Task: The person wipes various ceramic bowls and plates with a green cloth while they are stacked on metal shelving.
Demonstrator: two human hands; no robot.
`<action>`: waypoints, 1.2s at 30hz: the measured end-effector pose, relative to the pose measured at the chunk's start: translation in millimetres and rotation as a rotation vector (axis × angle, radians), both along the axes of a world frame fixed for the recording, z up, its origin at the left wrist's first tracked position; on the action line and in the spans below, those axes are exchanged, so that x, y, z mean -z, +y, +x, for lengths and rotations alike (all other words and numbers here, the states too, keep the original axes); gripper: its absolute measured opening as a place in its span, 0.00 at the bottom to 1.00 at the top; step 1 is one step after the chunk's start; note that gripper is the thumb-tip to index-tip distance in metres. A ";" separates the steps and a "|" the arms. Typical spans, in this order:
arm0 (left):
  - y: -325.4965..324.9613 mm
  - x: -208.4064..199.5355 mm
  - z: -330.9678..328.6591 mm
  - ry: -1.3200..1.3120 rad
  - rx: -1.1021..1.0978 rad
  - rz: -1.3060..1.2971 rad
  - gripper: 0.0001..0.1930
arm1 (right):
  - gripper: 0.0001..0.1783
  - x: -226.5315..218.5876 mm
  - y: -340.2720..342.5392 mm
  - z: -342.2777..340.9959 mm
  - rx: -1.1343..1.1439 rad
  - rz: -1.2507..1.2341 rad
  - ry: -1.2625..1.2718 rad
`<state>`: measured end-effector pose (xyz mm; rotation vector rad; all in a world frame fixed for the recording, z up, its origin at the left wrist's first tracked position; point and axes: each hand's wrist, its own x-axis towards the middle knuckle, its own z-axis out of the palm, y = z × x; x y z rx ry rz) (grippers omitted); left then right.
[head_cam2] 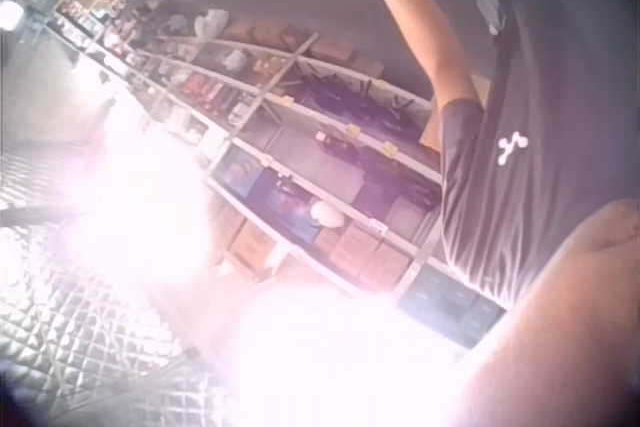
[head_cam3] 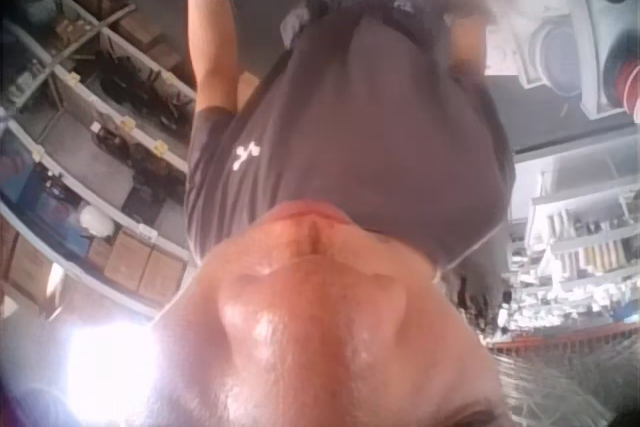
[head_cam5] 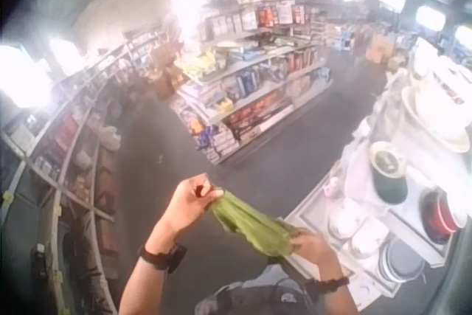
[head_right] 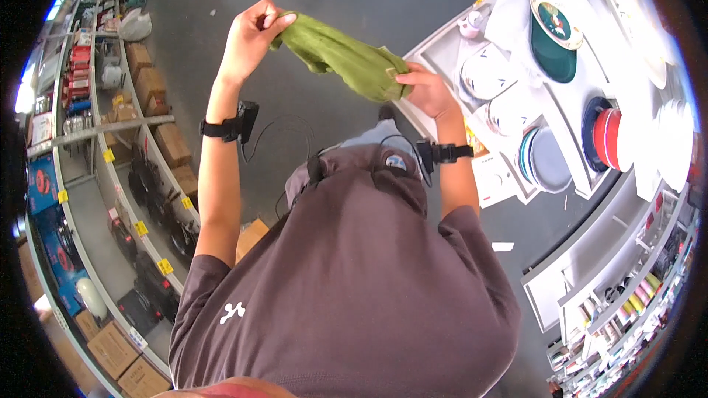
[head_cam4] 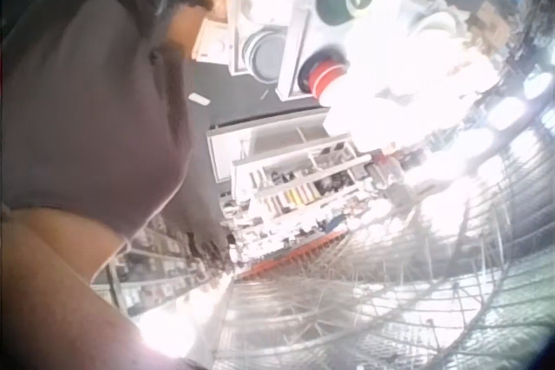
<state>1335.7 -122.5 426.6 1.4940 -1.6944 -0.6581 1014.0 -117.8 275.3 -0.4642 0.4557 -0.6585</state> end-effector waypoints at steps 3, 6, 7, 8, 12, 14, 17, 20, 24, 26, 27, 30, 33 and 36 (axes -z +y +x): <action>-38.1 3.7 14.2 0.110 0.023 -0.003 0.24 | 0.26 -21.5 -18.1 12.2 0.095 -0.063 0.105; -72.9 14.5 17.8 0.077 0.107 -0.026 0.24 | 0.28 -29.6 -29.5 5.5 0.136 -0.074 0.267; -83.6 15.6 11.7 0.124 0.120 -0.010 0.23 | 0.29 -32.4 -32.4 4.1 0.114 -0.258 0.401; -96.1 17.2 6.4 0.138 0.147 -0.005 0.23 | 0.29 -36.8 -34.1 5.2 0.085 -0.437 0.533; -141.4 26.1 -14.4 0.188 0.225 0.065 0.22 | 0.30 -65.2 -35.2 10.6 0.201 -0.331 0.616; -166.1 47.8 -23.0 0.106 0.323 -0.031 0.21 | 0.29 -74.9 -35.0 13.0 0.240 -0.320 0.685; -192.1 67.7 -42.1 0.042 0.432 0.031 0.20 | 0.29 -83.4 -36.9 20.4 0.370 -0.198 0.667; -217.7 84.5 -59.7 0.047 0.584 0.134 0.16 | 0.26 -92.2 -42.5 29.3 0.612 -0.035 0.487; -230.5 119.5 -70.1 0.328 0.853 0.212 0.02 | 0.22 -116.3 -55.0 53.2 0.860 0.003 0.339; -228.3 136.8 -70.0 0.256 0.846 0.300 0.06 | 0.23 -131.0 -60.6 70.6 0.951 0.039 0.379; -230.4 154.4 -68.5 0.129 0.871 0.359 0.09 | 0.24 -132.4 -62.5 77.2 1.014 0.034 0.373; -215.8 168.9 -68.6 0.055 1.002 0.707 0.25 | 0.26 -148.5 -57.4 99.4 1.154 0.041 0.329; -187.7 126.0 -67.5 0.130 1.163 0.972 0.37 | 0.29 -157.5 -45.5 116.1 1.260 0.011 0.320; -183.3 131.5 -67.0 0.248 1.198 1.037 0.44 | 0.33 -165.0 -36.0 131.5 1.311 -0.002 0.292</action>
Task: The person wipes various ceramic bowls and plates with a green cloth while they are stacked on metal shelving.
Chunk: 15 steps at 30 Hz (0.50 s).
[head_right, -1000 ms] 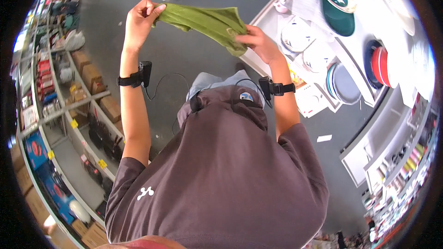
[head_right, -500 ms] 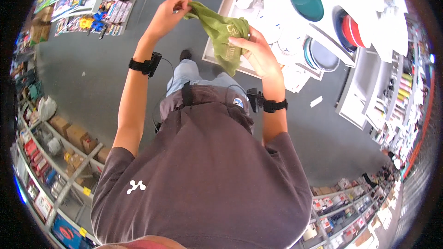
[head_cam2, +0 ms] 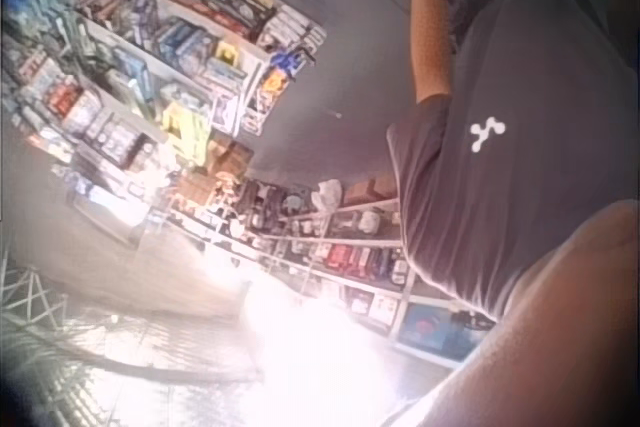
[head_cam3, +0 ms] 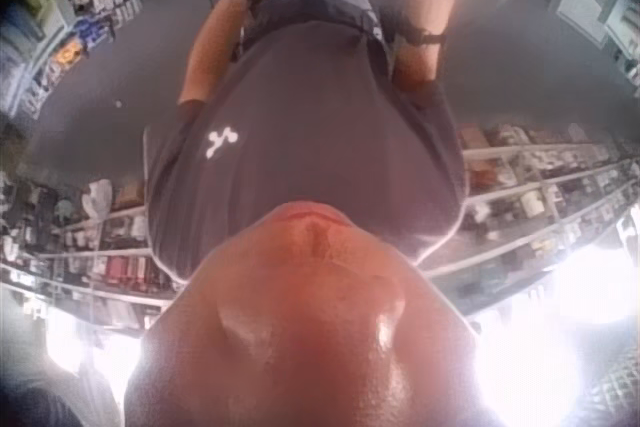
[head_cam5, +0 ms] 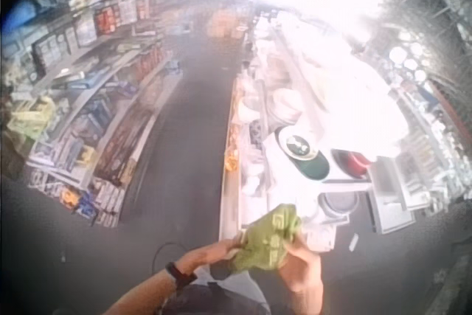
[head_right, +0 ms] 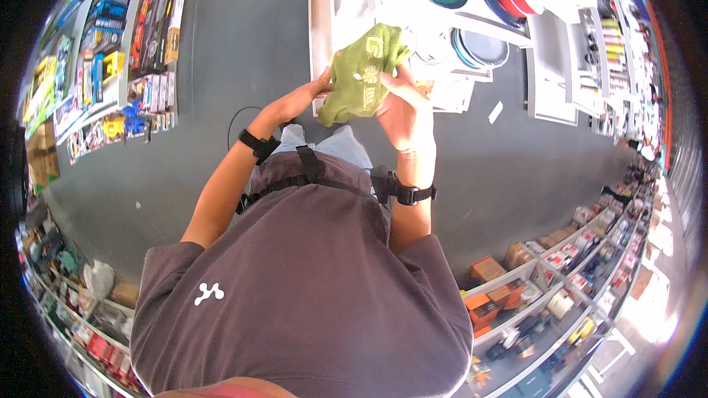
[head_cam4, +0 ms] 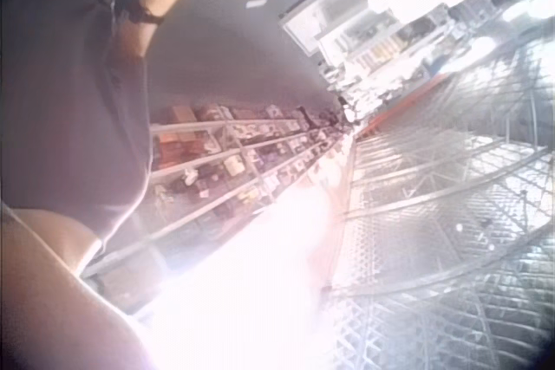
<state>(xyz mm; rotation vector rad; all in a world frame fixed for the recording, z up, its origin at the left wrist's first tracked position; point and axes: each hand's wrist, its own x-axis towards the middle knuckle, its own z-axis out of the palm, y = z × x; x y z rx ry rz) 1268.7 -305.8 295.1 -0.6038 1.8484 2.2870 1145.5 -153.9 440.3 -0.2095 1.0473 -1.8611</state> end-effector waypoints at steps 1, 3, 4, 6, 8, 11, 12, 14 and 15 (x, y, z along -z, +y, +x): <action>-5.1 -0.7 -1.9 -0.060 0.070 0.081 0.44 | 0.33 2.8 5.1 2.3 0.023 -0.044 -0.034; -15.4 -21.8 -7.4 -0.122 0.288 0.216 0.42 | 0.33 8.1 17.8 6.5 0.082 -0.092 -0.064; -15.6 -23.6 -7.8 -0.123 0.306 0.203 0.42 | 0.33 12.1 19.8 7.2 0.094 -0.163 -0.123; -11.6 -24.7 -10.5 -0.024 0.143 0.423 0.41 | 0.33 16.6 24.2 8.1 0.124 -0.251 -0.169; -11.5 -23.0 -15.6 0.023 0.019 0.561 0.35 | 0.27 17.9 26.9 6.4 0.211 -0.220 -0.164; -23.4 -16.3 -20.3 0.441 -0.273 0.793 0.26 | 0.24 11.3 29.6 -1.7 0.233 -0.207 -0.102; -28.5 -13.8 -19.2 0.443 -0.262 0.780 0.26 | 0.24 12.5 30.6 -6.0 0.238 -0.222 -0.100; -38.9 -18.3 -18.5 0.446 -0.339 0.575 0.22 | 0.26 21.8 31.5 -18.7 0.215 -0.170 0.011; -43.4 -21.4 -17.2 0.448 -0.345 0.499 0.19 | 0.31 28.3 32.5 -24.2 0.183 -0.146 0.056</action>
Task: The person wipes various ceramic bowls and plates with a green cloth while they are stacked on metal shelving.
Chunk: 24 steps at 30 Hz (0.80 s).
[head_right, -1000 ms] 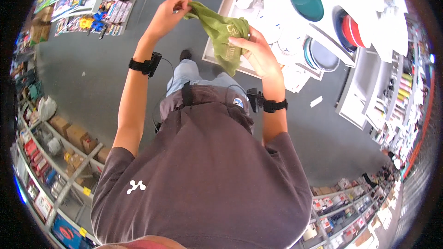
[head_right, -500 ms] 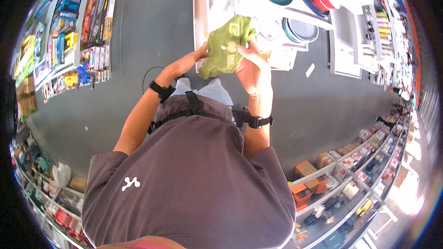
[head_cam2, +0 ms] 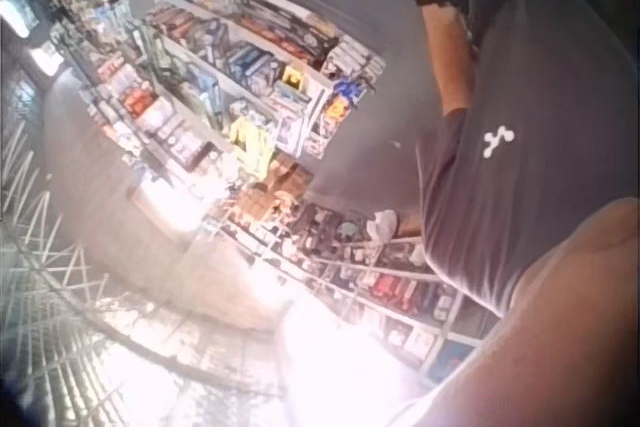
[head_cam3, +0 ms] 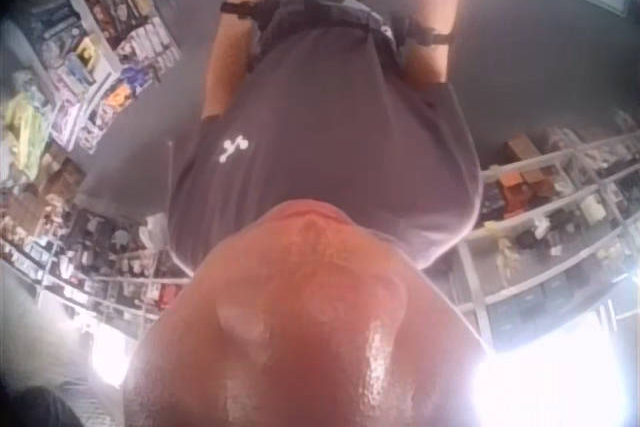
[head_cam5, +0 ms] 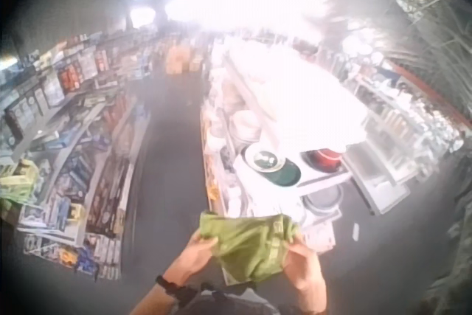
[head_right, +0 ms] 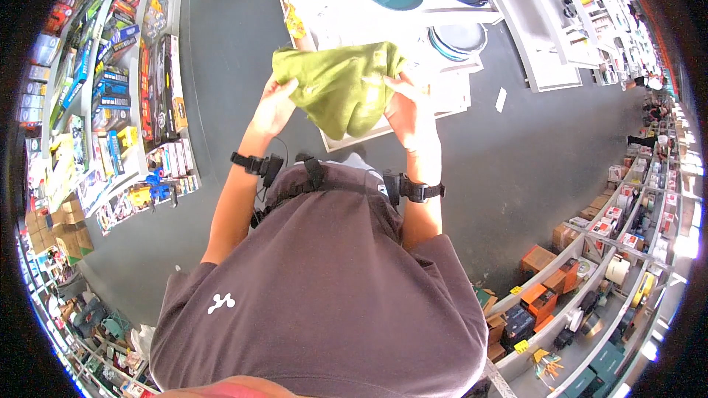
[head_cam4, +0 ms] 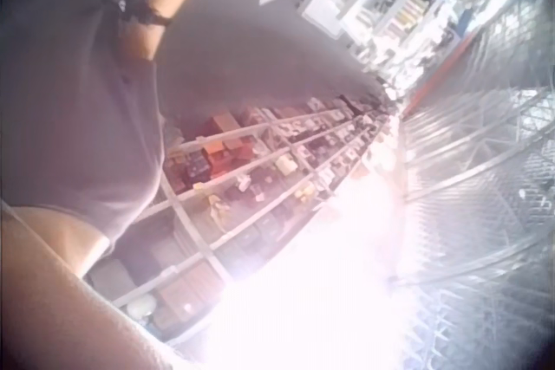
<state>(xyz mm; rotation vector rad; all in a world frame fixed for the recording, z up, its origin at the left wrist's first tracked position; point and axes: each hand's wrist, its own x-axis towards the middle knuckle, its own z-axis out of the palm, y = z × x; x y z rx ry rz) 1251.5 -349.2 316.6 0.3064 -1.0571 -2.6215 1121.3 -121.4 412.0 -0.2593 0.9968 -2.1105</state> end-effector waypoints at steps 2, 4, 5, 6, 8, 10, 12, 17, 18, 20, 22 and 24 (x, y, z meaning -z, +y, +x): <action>-3.2 -7.7 2.9 -0.110 0.003 -0.130 0.17 | 0.30 17.8 0.9 -8.3 0.009 0.052 0.031; -5.9 -9.7 8.0 -0.238 0.007 -0.252 0.16 | 0.29 59.6 9.4 -19.4 0.019 0.111 0.045; -8.2 -8.7 9.2 -0.314 0.002 -0.381 0.16 | 0.28 95.0 18.3 -30.1 0.021 0.299 0.367; -13.2 -7.6 10.6 -0.390 -0.013 -0.513 0.16 | 0.27 100.3 15.3 -31.5 0.007 0.380 0.529; -21.1 5.6 16.3 -0.457 -0.056 -0.596 0.15 | 0.25 78.8 3.7 -23.5 0.015 0.332 0.392; -32.8 15.0 23.2 -0.526 -0.090 -0.676 0.15 | 0.23 67.1 -3.7 -17.3 0.018 0.197 0.083; -43.7 17.0 28.5 -0.666 0.030 -0.509 0.17 | 0.19 70.7 -4.7 -18.6 0.063 0.280 0.083; -30.0 -11.9 35.6 -0.524 -0.158 -0.374 0.28 | 0.17 89.6 -3.0 -27.2 0.093 0.286 0.040; -32.5 -13.1 37.7 -0.422 -0.055 -0.452 0.28 | 0.18 95.1 -3.1 -27.6 0.079 0.290 0.048; -31.4 -21.0 39.1 -0.398 0.101 -0.603 0.25 | 0.19 86.1 -5.0 -20.9 0.068 0.298 0.052; -31.6 -23.9 39.8 -0.481 0.179 -0.785 0.22 | 0.24 73.2 -6.6 -12.1 0.216 0.966 0.491; -35.0 -10.9 43.3 -0.438 0.228 -1.033 0.19 | 0.27 92.3 -1.9 -17.1 0.238 0.910 0.468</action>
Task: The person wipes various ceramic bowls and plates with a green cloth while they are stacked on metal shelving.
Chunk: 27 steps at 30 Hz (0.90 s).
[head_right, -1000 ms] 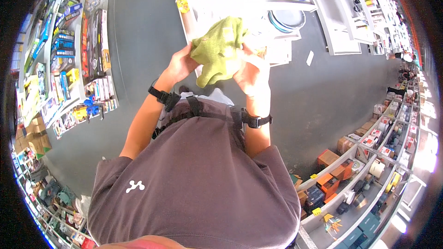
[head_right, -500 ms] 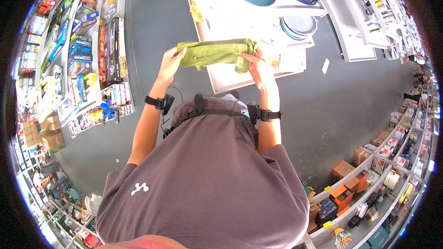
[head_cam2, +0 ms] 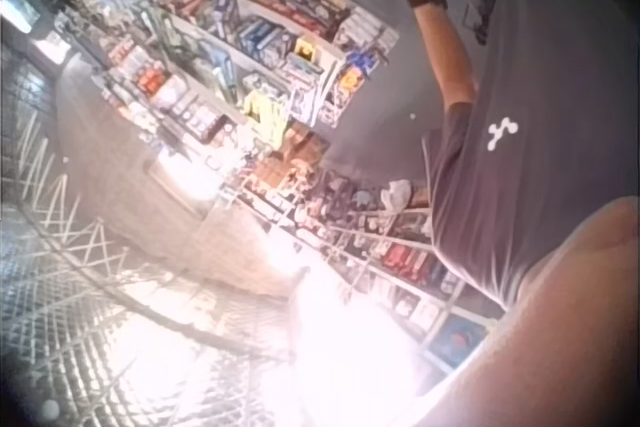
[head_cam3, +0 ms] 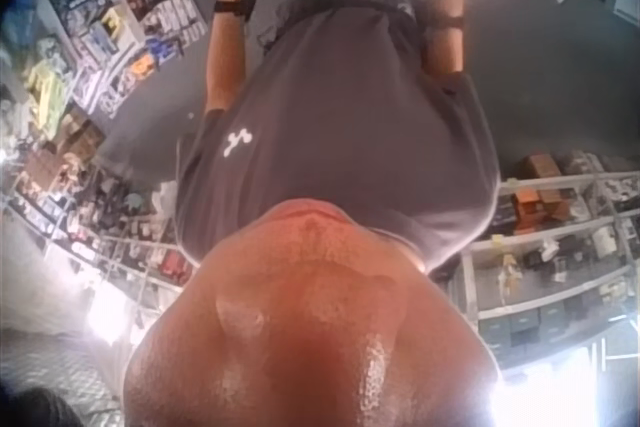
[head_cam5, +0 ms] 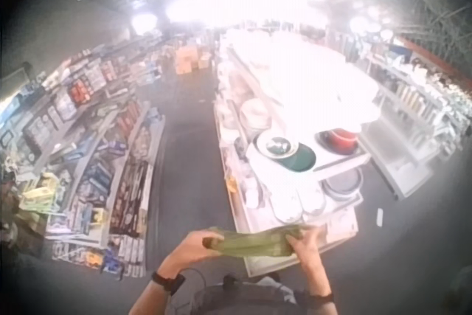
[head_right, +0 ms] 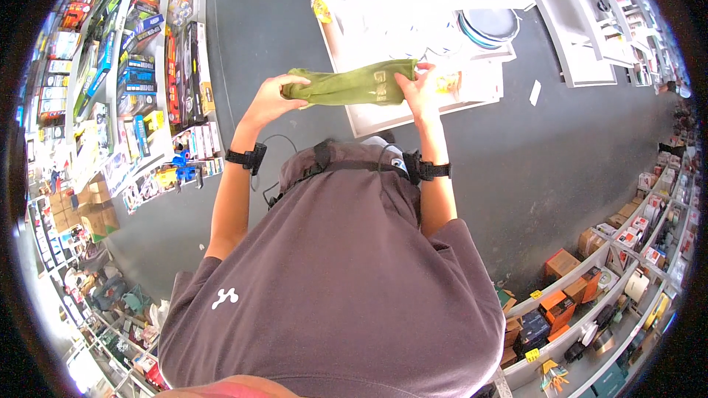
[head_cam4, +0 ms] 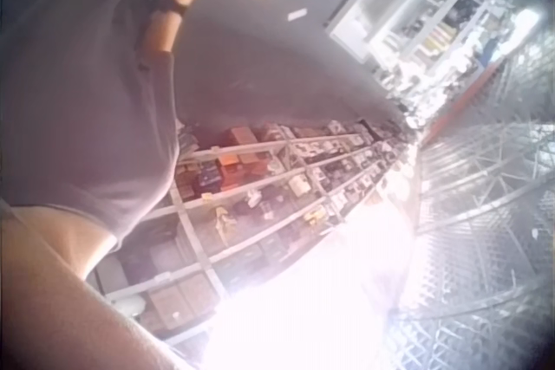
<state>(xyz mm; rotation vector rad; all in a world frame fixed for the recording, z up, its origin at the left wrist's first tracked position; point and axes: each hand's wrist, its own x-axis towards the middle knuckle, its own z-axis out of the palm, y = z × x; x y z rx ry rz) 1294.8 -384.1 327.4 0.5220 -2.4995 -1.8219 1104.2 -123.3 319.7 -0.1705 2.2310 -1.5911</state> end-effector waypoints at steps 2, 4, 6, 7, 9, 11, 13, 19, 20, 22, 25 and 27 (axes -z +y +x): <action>2.7 -7.8 -1.4 -0.013 -0.003 -0.042 0.18 | 0.30 2.2 3.1 1.0 -0.002 -0.056 0.091; 1.5 -15.7 -2.6 -0.025 -0.002 -0.084 0.18 | 0.29 -1.5 7.7 -1.8 -0.118 -0.091 0.018; -5.4 -21.4 -3.0 0.074 -0.007 -0.204 0.14 | 0.27 -4.3 9.2 -1.1 -0.312 -0.212 -0.021; -6.3 -30.0 -3.8 0.071 -0.002 -0.200 0.14 | 0.27 -8.8 10.9 0.4 -0.307 -0.210 -0.025; -8.7 -46.7 -6.2 -0.014 0.021 -0.444 0.09 | 0.25 -17.7 13.3 2.1 -0.642 -0.156 0.096; -16.8 -46.4 -5.4 0.007 0.023 -0.412 0.08 | 0.25 -19.3 17.9 2.3 -0.693 0.030 0.514; -20.8 -51.9 -4.6 0.192 0.070 -0.815 0.10 | 0.23 -22.9 20.3 1.4 -0.664 0.323 0.376; -40.2 -47.6 -5.1 0.245 0.172 -0.838 0.14 | 0.16 -17.3 18.6 -5.4 -0.537 0.325 0.784; -44.1 -44.6 -3.6 0.227 0.195 -0.708 0.14 | 0.16 -21.1 19.5 -9.0 -0.535 0.274 0.880; -45.9 -50.5 0.0 0.181 0.160 -0.381 0.13 | 0.14 -36.2 20.0 -15.5 -0.581 0.083 0.609; -43.2 -69.9 2.8 0.112 0.145 0.038 0.12 | 0.13 -35.9 22.1 -22.0 -0.612 -0.094 0.186; -42.5 -67.7 4.7 0.225 0.029 0.108 0.10 | 0.14 -31.0 22.0 -25.3 -0.599 -0.163 0.086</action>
